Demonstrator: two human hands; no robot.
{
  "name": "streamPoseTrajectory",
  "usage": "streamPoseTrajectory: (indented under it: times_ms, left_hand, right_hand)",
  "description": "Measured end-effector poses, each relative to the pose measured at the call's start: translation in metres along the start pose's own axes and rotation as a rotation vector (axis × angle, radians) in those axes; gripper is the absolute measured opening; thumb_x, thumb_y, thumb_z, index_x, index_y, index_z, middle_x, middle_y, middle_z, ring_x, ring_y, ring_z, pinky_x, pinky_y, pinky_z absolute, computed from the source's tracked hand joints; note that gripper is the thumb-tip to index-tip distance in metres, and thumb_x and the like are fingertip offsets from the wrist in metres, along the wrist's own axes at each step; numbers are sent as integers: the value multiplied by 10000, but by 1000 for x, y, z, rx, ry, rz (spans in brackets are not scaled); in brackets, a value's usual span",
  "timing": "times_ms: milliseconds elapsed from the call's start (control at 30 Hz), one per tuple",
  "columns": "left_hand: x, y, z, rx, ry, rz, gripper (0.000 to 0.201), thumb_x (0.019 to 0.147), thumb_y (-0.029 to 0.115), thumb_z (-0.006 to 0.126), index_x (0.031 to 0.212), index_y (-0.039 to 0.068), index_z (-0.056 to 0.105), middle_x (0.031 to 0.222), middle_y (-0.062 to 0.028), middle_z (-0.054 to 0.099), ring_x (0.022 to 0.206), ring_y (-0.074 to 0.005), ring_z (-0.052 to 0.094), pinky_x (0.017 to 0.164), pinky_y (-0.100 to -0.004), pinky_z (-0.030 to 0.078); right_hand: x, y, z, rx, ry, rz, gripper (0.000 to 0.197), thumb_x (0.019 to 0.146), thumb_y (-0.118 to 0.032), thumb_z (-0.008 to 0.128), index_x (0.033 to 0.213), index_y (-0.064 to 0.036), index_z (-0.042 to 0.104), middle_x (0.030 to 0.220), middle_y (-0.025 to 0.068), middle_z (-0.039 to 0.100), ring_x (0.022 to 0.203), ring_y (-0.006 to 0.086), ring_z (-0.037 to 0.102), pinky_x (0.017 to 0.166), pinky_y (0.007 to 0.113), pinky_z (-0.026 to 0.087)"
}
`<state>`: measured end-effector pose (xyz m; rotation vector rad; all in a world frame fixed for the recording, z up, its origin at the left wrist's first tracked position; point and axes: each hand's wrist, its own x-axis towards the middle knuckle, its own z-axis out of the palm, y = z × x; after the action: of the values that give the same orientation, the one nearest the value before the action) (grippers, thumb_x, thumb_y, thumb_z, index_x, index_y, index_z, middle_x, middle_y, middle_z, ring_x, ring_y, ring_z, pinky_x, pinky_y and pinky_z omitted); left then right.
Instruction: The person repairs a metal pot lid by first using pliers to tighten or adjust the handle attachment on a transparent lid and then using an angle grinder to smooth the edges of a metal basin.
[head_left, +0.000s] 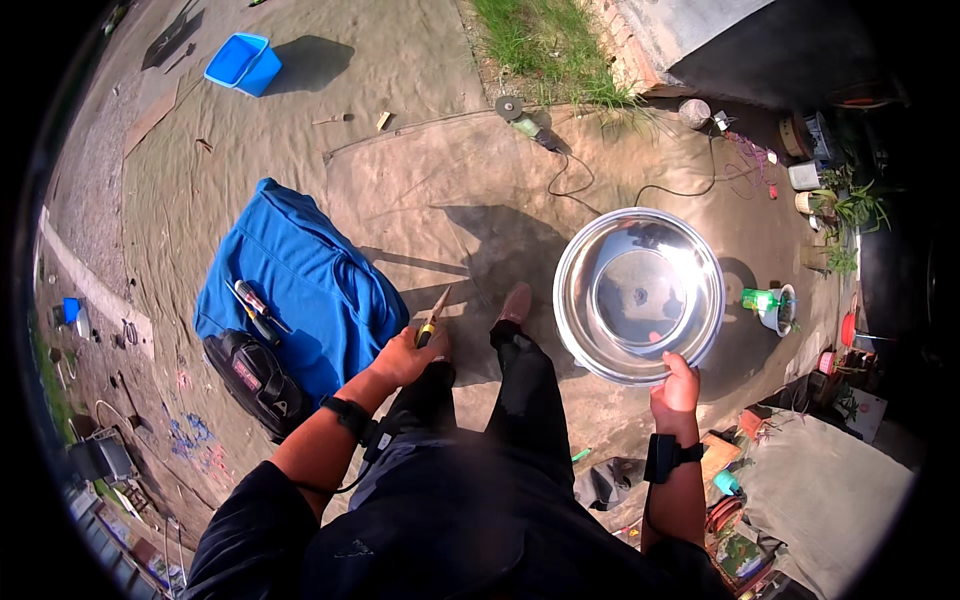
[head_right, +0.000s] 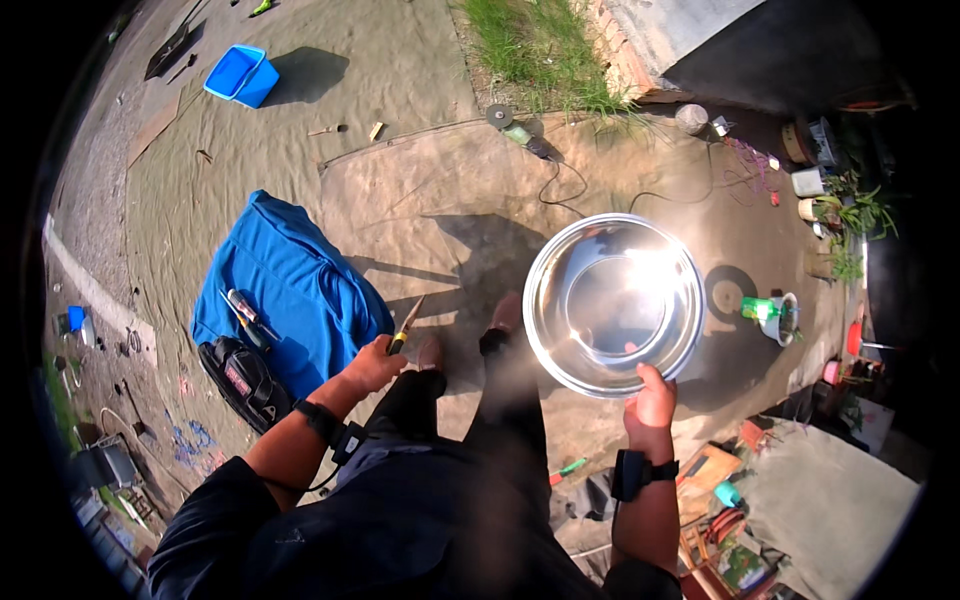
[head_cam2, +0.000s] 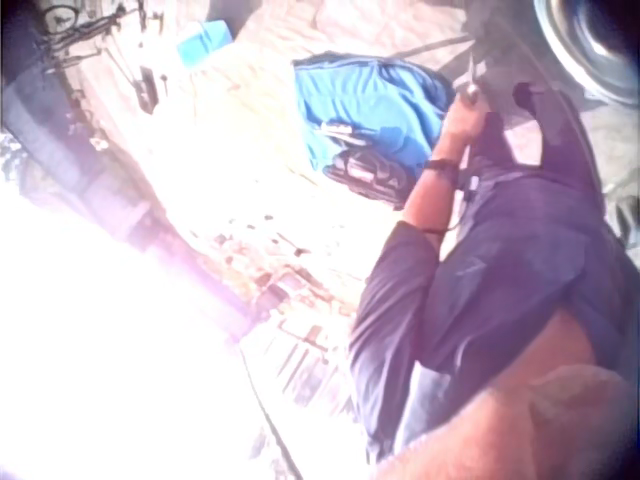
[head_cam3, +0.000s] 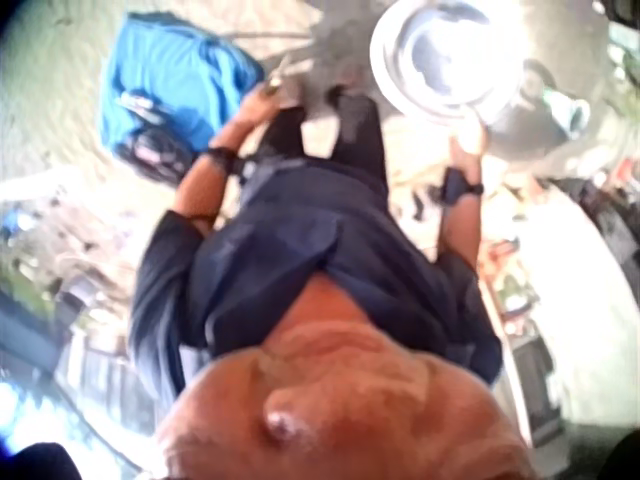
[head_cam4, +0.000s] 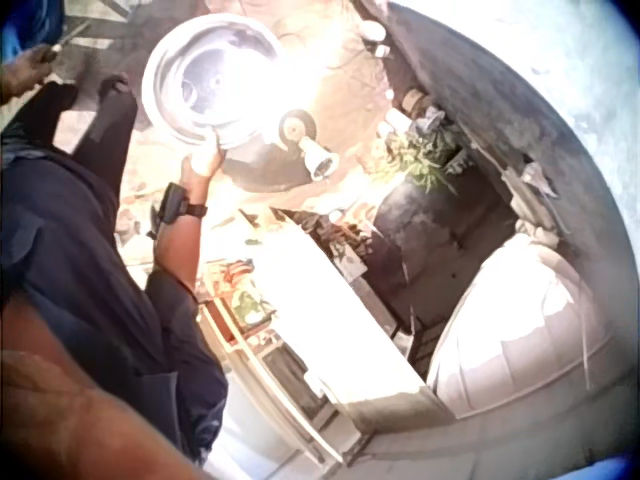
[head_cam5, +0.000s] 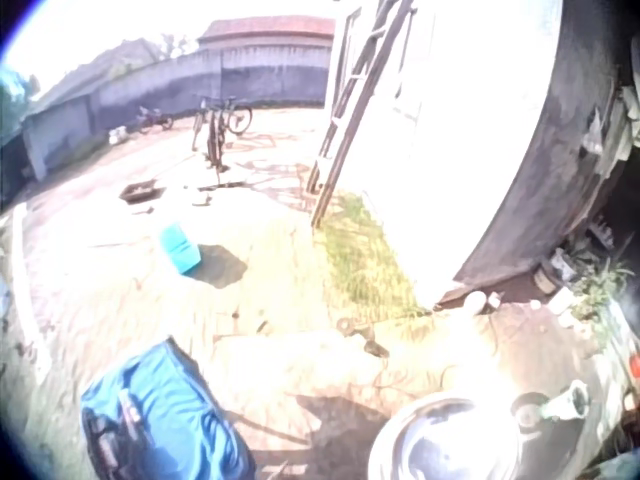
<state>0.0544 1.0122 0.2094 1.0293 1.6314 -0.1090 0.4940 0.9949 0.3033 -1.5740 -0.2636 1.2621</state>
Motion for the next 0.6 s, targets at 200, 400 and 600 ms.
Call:
streamPoseTrajectory:
  times_ms: [200, 400, 600]
  left_hand:
    - [53, 60, -41, -3, 141, -92, 578, 780, 347, 662, 1162, -79, 572, 1084, -314, 661, 1050, -424, 648, 921, -445, 500]
    - [130, 58, -48, -168, 260, -234, 535, 767, 326, 676, 1092, -92, 599, 1035, -301, 679, 1015, -414, 667, 894, -440, 517]
    - [211, 111, -71, -34, 270, -272, 550, 758, 329, 674, 1129, -71, 606, 1038, -301, 681, 1034, -426, 659, 899, -455, 519]
  right_hand:
    - [127, -52, 43, -80, 16, 116, 452, 886, -14, 503, 1338, 5, 519, 1240, 172, 666, 1088, 271, 655, 907, 428, 554]
    - [265, -104, 110, -166, -23, 147, 395, 881, -13, 522, 1272, 4, 574, 1193, 149, 680, 1018, 258, 669, 822, 391, 570]
    - [367, -137, 166, -264, 20, 141, 345, 885, -18, 537, 1224, 6, 604, 1129, 101, 667, 1011, 247, 658, 815, 384, 568]
